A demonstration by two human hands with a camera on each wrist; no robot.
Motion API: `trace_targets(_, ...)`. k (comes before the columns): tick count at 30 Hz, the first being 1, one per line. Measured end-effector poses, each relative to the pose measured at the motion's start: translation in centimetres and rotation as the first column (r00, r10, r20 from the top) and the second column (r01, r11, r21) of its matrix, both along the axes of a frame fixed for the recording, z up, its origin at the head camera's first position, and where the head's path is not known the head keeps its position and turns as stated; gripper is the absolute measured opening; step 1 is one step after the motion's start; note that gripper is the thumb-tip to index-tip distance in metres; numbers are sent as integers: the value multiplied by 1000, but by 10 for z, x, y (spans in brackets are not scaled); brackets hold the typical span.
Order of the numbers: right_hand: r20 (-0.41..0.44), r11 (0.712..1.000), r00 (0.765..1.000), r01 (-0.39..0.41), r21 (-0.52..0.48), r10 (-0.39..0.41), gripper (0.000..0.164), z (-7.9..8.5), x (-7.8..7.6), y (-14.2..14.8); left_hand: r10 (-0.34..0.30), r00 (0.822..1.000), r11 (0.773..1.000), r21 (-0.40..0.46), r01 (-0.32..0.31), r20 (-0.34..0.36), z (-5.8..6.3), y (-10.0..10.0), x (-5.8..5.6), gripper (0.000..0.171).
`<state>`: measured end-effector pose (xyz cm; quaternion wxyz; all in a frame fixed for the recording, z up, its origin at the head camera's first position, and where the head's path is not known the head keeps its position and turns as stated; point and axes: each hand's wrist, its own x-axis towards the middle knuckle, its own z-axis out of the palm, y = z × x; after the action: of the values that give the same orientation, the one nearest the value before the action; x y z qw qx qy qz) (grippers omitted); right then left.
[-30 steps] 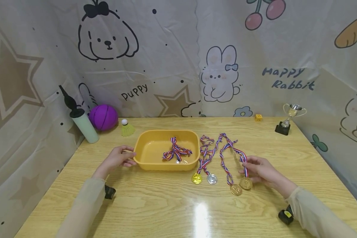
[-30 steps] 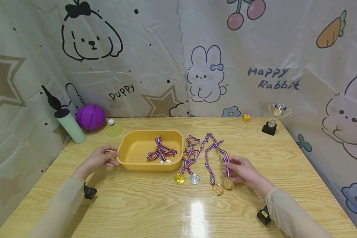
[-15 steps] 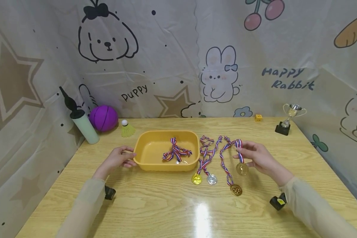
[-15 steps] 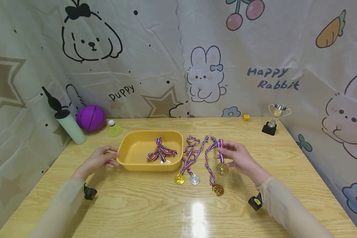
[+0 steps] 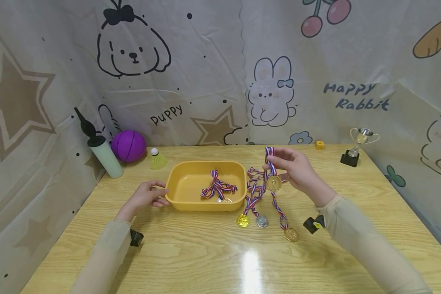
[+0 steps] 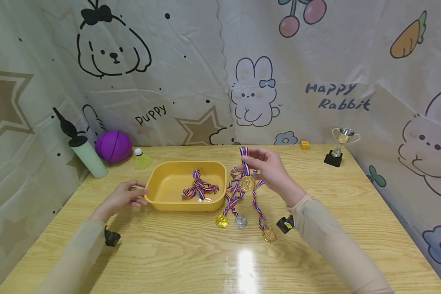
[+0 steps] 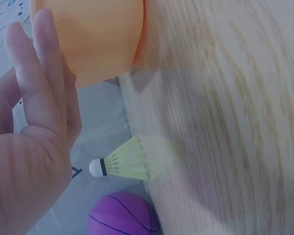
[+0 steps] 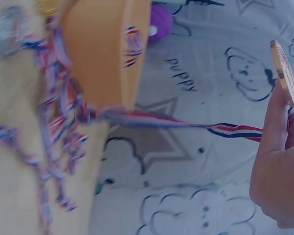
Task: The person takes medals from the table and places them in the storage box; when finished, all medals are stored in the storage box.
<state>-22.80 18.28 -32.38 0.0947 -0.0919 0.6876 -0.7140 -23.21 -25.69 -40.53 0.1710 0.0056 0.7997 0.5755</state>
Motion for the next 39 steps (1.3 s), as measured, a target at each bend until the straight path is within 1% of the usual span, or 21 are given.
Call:
trace_targets(3, -25, 1000, 1000, -5, -9, 5, 30, 12, -3, -14, 4, 1000, 1000, -1, -4, 2, 1, -1, 1, 45)
trace_targets(8, -112, 1000, 994, -17, -6, 17, 17, 28, -10, -39, 8, 1000, 1000, -3, -8, 0, 2, -2, 1, 45)
trace_targets(11, -177, 999, 984, -32, -13, 30, 12, 32, -15, -53, 9, 1000, 1000, -1, -9, 2, 2, -4, 1, 44)
trace_targets(15, -213, 998, 976, -43, -45, 33, 11, 29, -23, -75, 16, 1000, 1000, 6, -16, 6, 2, -5, 2, 44)
trace_targets(18, -203, 997, 978, -51, -51, 40, 11, 19, -29, -90, 12, 1000, 1000, 12, -12, 0, 1, -4, 3, 45)
trace_targets(22, -157, 998, 987, -53, -30, 48, 19, -6, -35, -103, -4, 1000, 1000, 31, 4, -3, -3, -2, 3, 45)
trace_targets(23, -146, 999, 988, -41, -7, 40, 22, -13, -36, -106, -11, 1000, 999, 35, 11, -3, -4, -1, 3, 46)
trace_targets(25, -129, 999, 991, -30, 34, 34, 25, -27, -38, -110, -1, 1000, 999, 41, 1, 4, -5, -1, 3, 44)
trace_targets(29, -147, 988, 989, 25, 155, -2, 24, -50, -39, -115, -3, 1000, 999, 43, 3, 1, -4, -1, 2, 44)
trace_targets(32, -173, 976, 985, 44, 213, -7, 22, -60, -40, -118, -4, 1000, 999, 34, 4, 0, -1, -1, 2, 45)
trace_targets(34, -179, 969, 984, 39, 245, 6, 22, -65, -41, -120, 2, 1000, 1000, 25, -2, 3, 0, -1, 1, 45)
trace_targets(37, -193, 950, 980, 21, 312, 41, 21, -72, -43, -123, 11, 1000, 1000, 18, -12, 9, 1, -1, 2, 44)
trace_targets(39, -208, 933, 975, -1, 359, 82, 20, -75, -43, -125, 9, 1000, 1000, 20, -9, 7, 1, -1, 3, 45)
